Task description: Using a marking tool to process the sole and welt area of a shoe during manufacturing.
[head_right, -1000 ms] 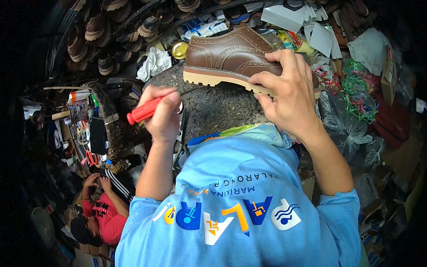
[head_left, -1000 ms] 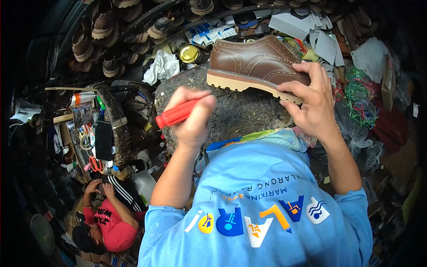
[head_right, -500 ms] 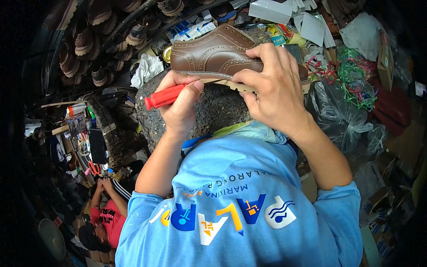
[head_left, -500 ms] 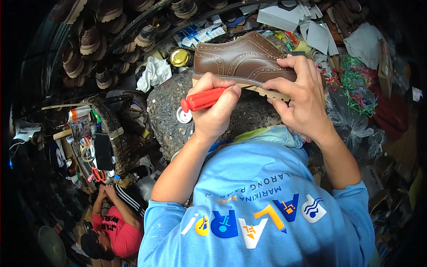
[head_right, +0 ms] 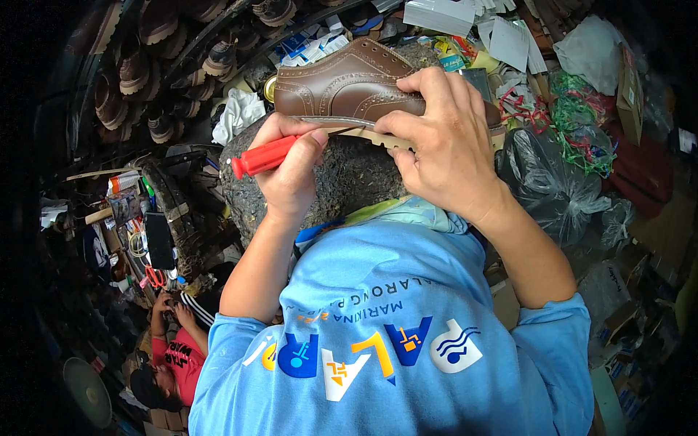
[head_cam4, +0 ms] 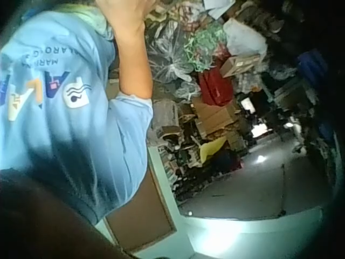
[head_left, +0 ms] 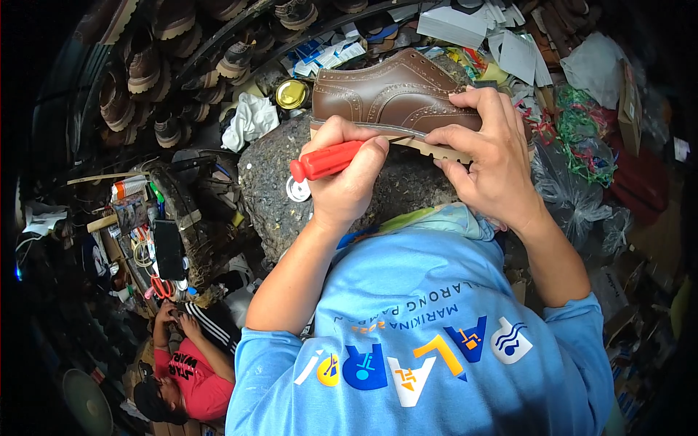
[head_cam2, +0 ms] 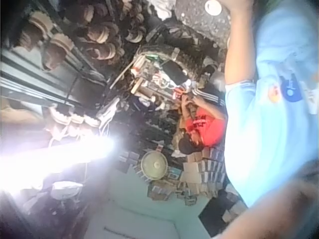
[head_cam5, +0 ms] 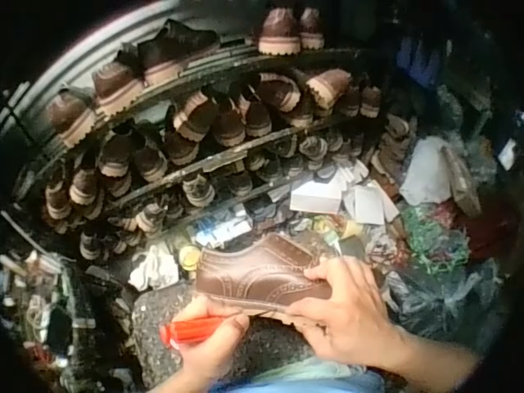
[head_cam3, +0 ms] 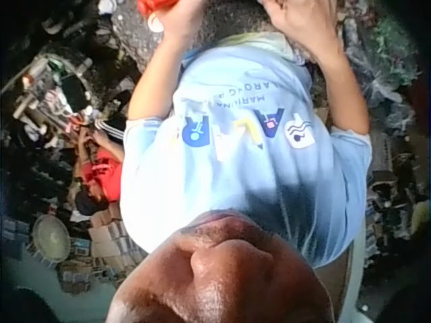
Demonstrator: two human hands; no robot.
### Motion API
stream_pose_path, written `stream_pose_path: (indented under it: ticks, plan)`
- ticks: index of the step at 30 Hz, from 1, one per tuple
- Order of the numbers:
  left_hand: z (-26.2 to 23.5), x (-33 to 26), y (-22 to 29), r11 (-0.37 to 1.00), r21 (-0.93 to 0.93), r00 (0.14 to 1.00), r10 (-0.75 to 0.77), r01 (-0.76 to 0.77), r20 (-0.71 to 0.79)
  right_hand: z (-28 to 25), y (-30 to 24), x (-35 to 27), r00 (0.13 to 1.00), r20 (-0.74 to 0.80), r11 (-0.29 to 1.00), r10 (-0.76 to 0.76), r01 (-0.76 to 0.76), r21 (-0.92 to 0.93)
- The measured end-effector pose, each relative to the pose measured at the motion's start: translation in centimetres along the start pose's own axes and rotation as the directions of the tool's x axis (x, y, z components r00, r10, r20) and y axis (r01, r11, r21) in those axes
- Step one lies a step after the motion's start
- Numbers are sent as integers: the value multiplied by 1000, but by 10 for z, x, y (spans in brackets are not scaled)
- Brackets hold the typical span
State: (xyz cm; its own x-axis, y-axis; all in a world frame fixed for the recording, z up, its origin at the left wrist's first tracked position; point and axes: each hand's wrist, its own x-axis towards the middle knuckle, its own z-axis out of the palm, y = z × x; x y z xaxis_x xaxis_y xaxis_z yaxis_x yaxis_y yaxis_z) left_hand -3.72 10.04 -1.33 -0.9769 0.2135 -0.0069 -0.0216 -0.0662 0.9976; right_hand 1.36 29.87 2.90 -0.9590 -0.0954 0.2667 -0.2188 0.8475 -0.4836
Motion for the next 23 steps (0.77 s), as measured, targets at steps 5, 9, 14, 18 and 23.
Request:
stream_pose_path:
  ticks: [5, 9, 14, 18, 23]
  plan:
    - [-4, 1, -4, 999, 13, 999, 52, -52, -7, 0, 0, 0, 1000, 7, 1000, -1, 1, -14]
    - [-4, 1, 1, 963, -262, 995, -86, 67, -59, 0, -4, 1, 999, 34, 998, 17, -14, -68]
    - [-6, 3, -1, 944, -325, 993, -91, 60, -81, -1, -7, 3, 999, 38, 997, 5, -2, -81]
    - [-8, 3, -5, 936, -345, 994, -88, 61, -63, 2, -5, 3, 998, 58, 999, 4, -2, -46]
    - [-12, 2, -4, 918, -392, 993, -96, 59, -75, 3, -8, 7, 997, 72, 1000, 2, 0, -26]
